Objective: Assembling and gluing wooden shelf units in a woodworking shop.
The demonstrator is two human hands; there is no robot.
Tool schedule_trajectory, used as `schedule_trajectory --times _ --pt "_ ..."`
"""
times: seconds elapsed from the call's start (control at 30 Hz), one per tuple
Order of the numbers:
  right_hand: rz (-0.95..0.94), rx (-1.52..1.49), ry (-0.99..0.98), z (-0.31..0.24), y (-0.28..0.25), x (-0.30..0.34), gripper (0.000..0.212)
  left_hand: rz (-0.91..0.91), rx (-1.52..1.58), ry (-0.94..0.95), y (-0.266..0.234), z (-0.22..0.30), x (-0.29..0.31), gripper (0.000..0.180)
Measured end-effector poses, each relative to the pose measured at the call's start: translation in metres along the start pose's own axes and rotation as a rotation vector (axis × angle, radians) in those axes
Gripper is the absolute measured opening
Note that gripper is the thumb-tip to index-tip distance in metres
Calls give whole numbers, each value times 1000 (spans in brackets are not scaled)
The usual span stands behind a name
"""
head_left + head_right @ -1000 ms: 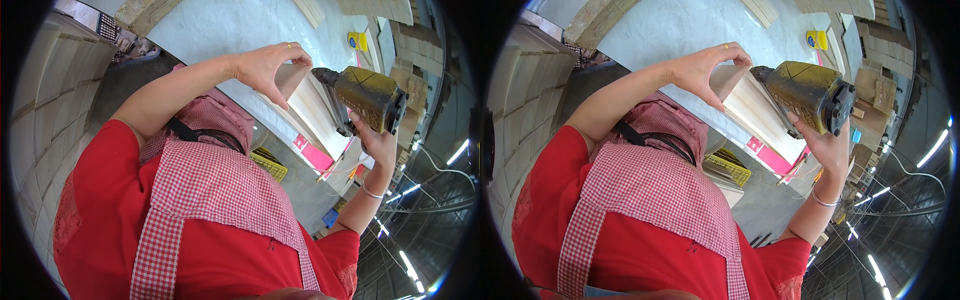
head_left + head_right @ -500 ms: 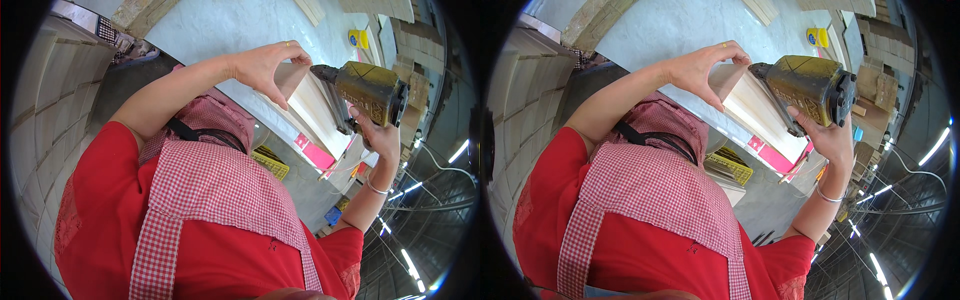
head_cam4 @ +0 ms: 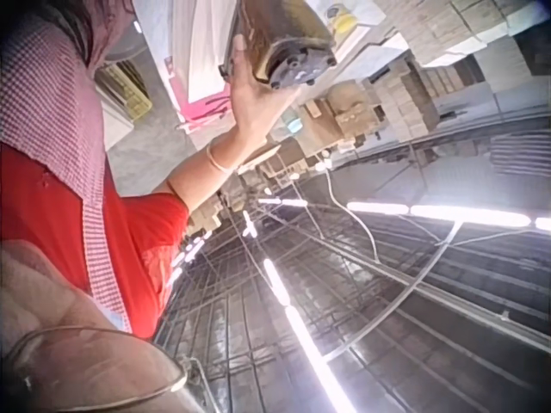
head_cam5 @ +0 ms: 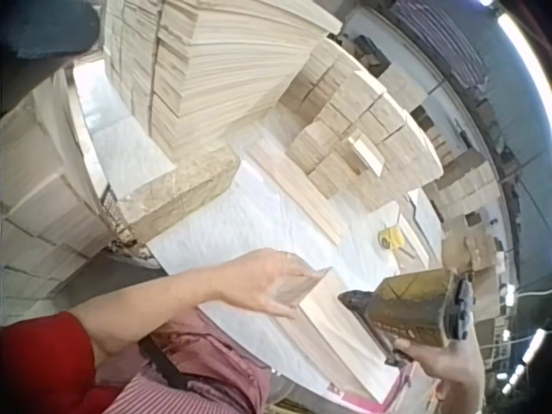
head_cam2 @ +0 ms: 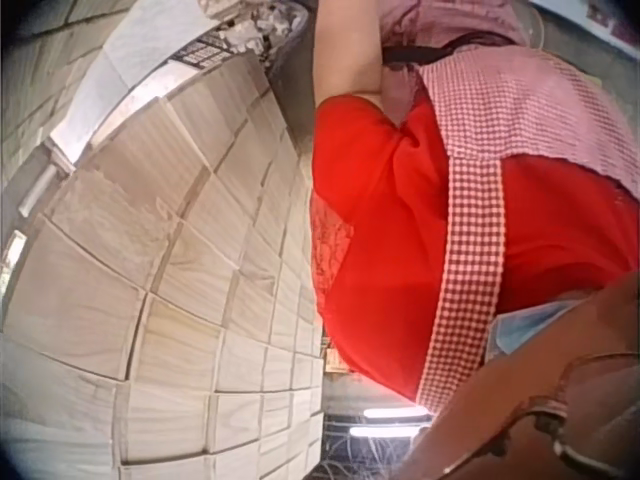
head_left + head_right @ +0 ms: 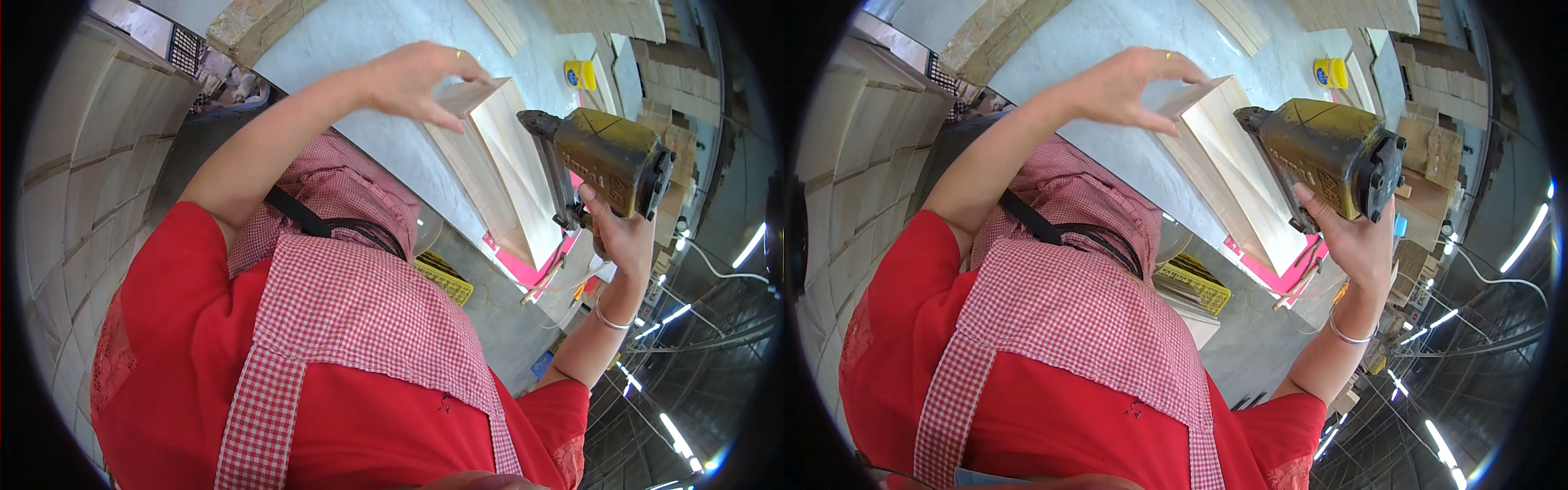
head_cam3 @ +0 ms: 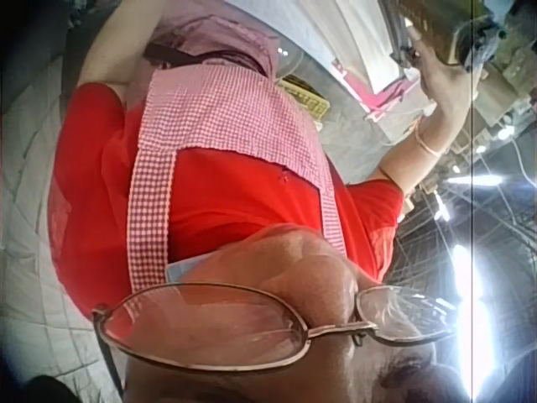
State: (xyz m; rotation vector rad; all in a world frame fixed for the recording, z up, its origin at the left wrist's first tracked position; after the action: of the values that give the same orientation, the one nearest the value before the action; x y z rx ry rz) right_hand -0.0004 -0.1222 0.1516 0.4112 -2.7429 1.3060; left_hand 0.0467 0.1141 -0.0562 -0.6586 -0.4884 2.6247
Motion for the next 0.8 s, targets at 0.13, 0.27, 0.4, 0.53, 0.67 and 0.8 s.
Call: schedule_trajectory --times 0.13,0.27,0.4,0.53,0.67,0.8 --pt "-8 14 -27 -11 9 0 41 400 -526 199 9 38 30 37" --pt "-14 -17 -29 -17 18 -2 42 566 -596 94 17 57 37 29" --pt "-66 10 -8 -25 26 -2 43 620 -645 32 22 62 40 21" --pt "-103 75 -16 -26 27 -1 44 622 -662 36 24 61 39 18" --pt "-118 123 -40 -29 28 -1 44 655 -627 63 23 62 39 14" --pt "-74 78 -50 -31 32 -3 45 663 -577 55 25 58 39 13"
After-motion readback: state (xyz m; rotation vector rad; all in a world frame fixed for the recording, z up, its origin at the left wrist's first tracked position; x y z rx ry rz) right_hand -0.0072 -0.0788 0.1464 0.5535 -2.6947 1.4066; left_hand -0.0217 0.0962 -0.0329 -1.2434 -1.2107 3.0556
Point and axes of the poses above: each hand's wrist, its own x-axis away from the middle knuckle, its own y-axis out of the palm, z = x × y, the point moved 3 cm from there along -x, towards the middle knuckle, and after that the axes turned 11 degrees about -x, right-handed, at the moved point
